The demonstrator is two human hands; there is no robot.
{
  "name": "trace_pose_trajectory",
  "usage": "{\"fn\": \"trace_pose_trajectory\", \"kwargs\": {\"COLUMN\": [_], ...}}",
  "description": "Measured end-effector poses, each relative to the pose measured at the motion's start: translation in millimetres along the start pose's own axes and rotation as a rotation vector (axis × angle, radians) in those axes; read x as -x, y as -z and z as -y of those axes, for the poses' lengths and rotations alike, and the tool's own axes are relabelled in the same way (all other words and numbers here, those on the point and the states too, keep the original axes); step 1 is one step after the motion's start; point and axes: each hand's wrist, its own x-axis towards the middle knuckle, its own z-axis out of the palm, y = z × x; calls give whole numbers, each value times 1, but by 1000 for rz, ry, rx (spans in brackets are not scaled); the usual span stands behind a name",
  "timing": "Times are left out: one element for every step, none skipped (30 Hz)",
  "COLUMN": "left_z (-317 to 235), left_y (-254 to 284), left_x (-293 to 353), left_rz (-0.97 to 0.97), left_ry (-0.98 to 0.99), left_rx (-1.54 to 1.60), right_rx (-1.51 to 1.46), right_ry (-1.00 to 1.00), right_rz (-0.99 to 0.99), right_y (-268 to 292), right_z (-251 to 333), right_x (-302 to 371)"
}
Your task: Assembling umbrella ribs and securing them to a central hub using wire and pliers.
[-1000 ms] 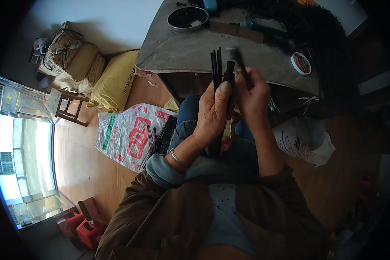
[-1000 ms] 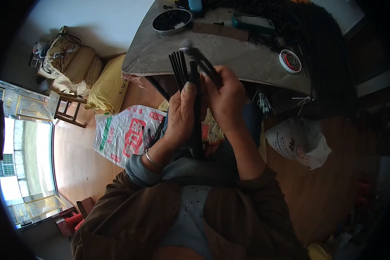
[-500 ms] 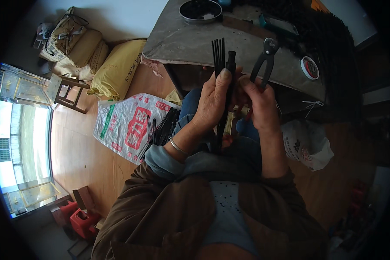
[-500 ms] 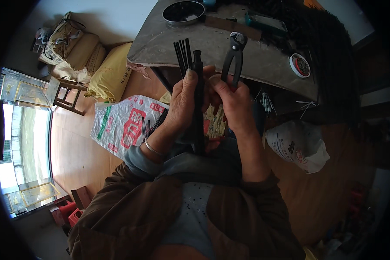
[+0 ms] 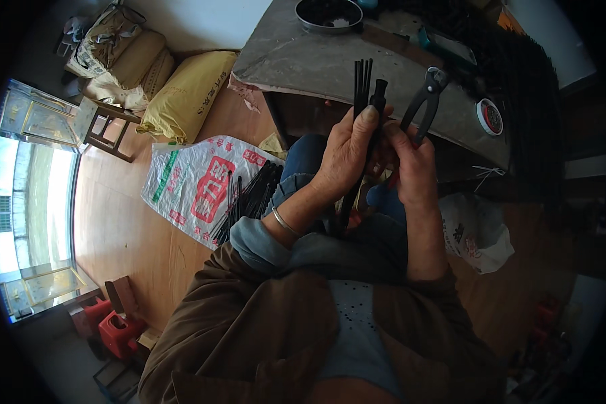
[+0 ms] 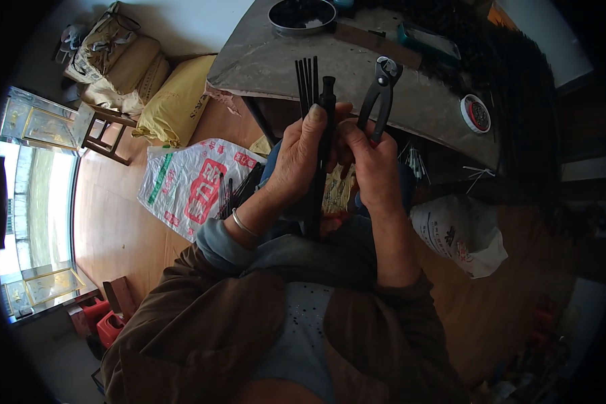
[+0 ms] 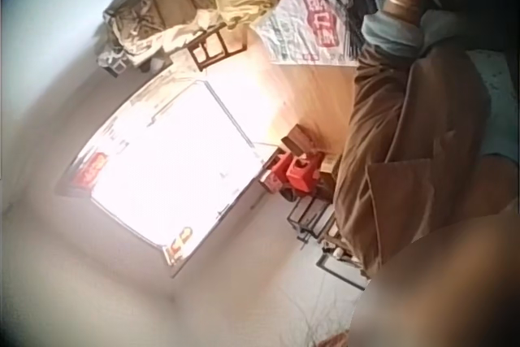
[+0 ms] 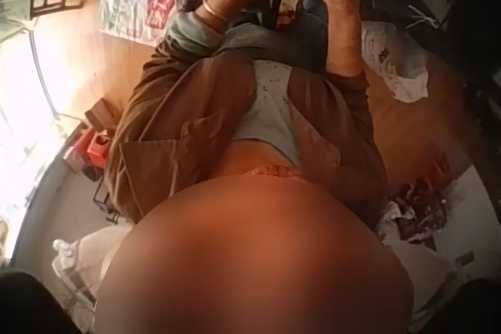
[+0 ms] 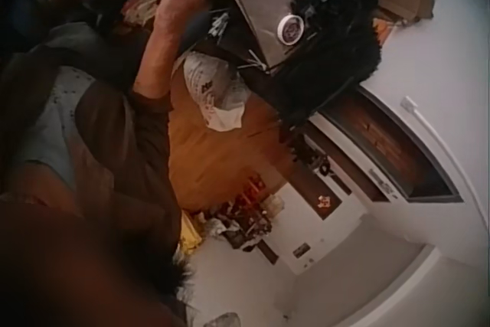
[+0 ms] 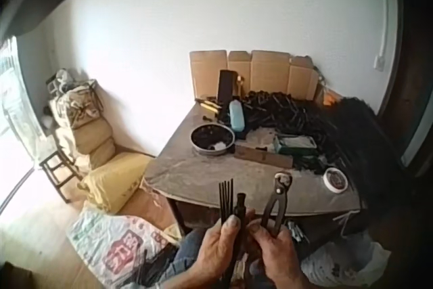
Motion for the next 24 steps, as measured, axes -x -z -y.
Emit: {"fn": "trace_pose_trajectory", "kwargs": {"left_z": [0, 0, 0, -1, -1, 0, 1, 1, 1, 0, -1, -2, -3, -4, -4, -5, -4, -4, -3, -3, -3, -3, -4, -3], "left_y": [0, 0, 0, -1, -2, -2, -2, -2, -1, -1, -2, -1, -1, 0, 1, 1, 1, 1, 1, 1, 2, 2, 2, 2], "left_x": [0, 0, 1, 1, 0, 0, 0, 0, 0, 0, 0, 0, 1, 2, 2, 2, 2, 2, 1, 1, 1, 1, 1, 1], "left_rz": [3, 6, 1, -11, -22, -25, -14, -3, -7, -6, -3, -4, 2, 7, 4, 10, 17, 15, 14, 13, 11, 8, 6, 5], "left_ry": [6, 9, 8, 3, -1, -1, 0, -2, -4, 3, 11, 12, 19, 24, 23, 18, 14, 15, 17, 16, 16, 15, 13, 13], "left_rx": [36, 75, 78, 90, 100, 101, 117, 135, 137, 139, 141, 142, 110, 78, 81, 72, 61, 62, 65, 69, 70, 70, 69, 71], "right_rx": [1, 32, 63, 67, 52, 38, 39, 30, 21, 24, 20, 17, 18, 28, 38, 41, 37, 33, 33, 36, 38, 39, 46, 52], "right_ry": [-3, 5, 14, 11, 6, 0, -2, 7, 16, 15, 27, 39, 38, 32, 27, 25, 26, 27, 25, 31, 37, 35, 33, 30], "right_rz": [2, -2, -5, -1, -2, -4, -1, 17, 35, 38, 36, 33, 33, 30, 26, 29, 32, 35, 36, 33, 29, 31, 20, 8], "right_y": [1, 2, 2, 1, 0, 0, 0, 1, 1, 1, 2, 2, 2, 1, 1, 1, 2, 2, 2, 2, 1, 1, 1, 0], "right_z": [0, -1, -1, -1, 1, 1, 1, 1, 1, -1, -3, -4, -4, -4, -3, -4, -4, -5, -5, -5, -5, -5, -6, -6], "right_x": [-1, -1, -1, 0, 0, 1, 1, 1, 1, 1, 0, -1, -1, -1, -1, 0, -1, -1, -1, -1, -1, -1, -1, -1]}}
